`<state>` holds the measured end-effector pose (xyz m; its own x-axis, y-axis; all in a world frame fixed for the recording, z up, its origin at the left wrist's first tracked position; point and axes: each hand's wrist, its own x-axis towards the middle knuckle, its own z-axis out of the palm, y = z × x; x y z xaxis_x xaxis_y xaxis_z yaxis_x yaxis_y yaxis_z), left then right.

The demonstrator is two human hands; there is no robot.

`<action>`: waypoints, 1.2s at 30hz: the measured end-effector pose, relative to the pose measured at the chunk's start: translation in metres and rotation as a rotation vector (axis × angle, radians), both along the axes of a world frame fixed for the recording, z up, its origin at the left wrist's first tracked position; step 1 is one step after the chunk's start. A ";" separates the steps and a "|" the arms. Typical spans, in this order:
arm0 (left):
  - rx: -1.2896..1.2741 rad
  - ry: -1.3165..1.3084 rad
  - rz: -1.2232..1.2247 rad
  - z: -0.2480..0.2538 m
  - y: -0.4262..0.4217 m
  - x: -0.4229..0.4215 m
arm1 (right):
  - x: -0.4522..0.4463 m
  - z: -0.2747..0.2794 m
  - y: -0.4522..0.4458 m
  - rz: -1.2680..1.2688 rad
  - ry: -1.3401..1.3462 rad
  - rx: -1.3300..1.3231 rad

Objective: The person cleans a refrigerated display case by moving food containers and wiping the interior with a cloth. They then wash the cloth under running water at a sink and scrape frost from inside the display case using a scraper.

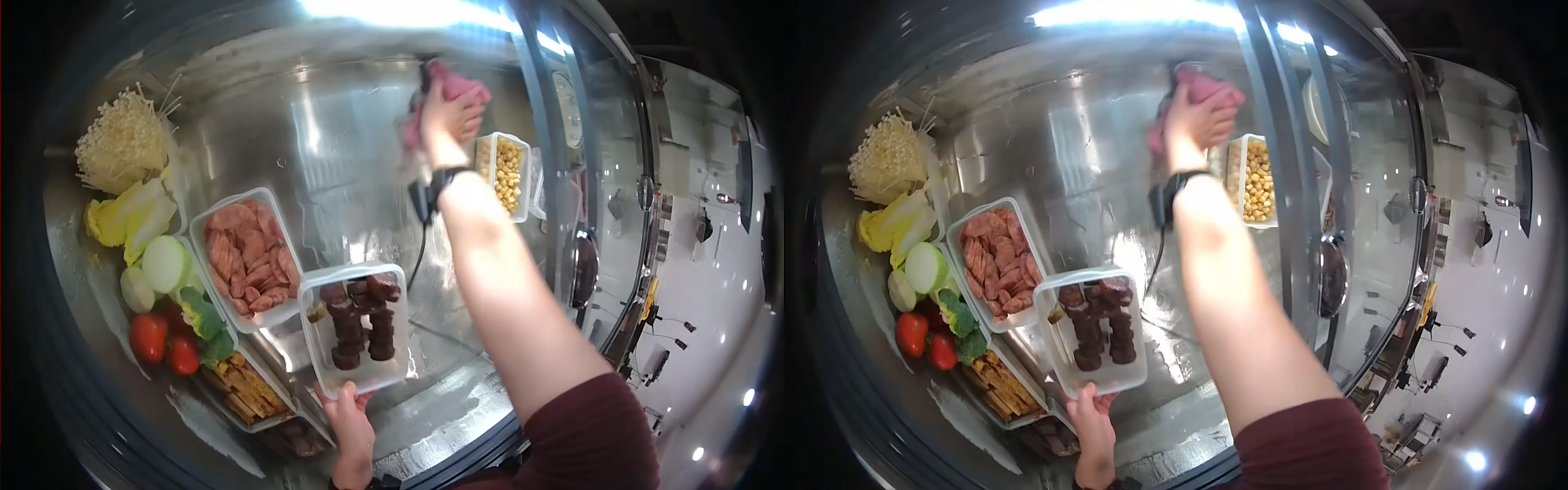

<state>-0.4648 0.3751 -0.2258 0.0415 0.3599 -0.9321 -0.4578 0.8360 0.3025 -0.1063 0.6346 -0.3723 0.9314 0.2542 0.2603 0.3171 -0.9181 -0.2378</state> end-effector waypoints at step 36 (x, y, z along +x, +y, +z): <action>0.049 0.198 -0.126 0.045 -0.034 -0.052 | -0.174 -0.002 0.040 1.690 0.214 0.203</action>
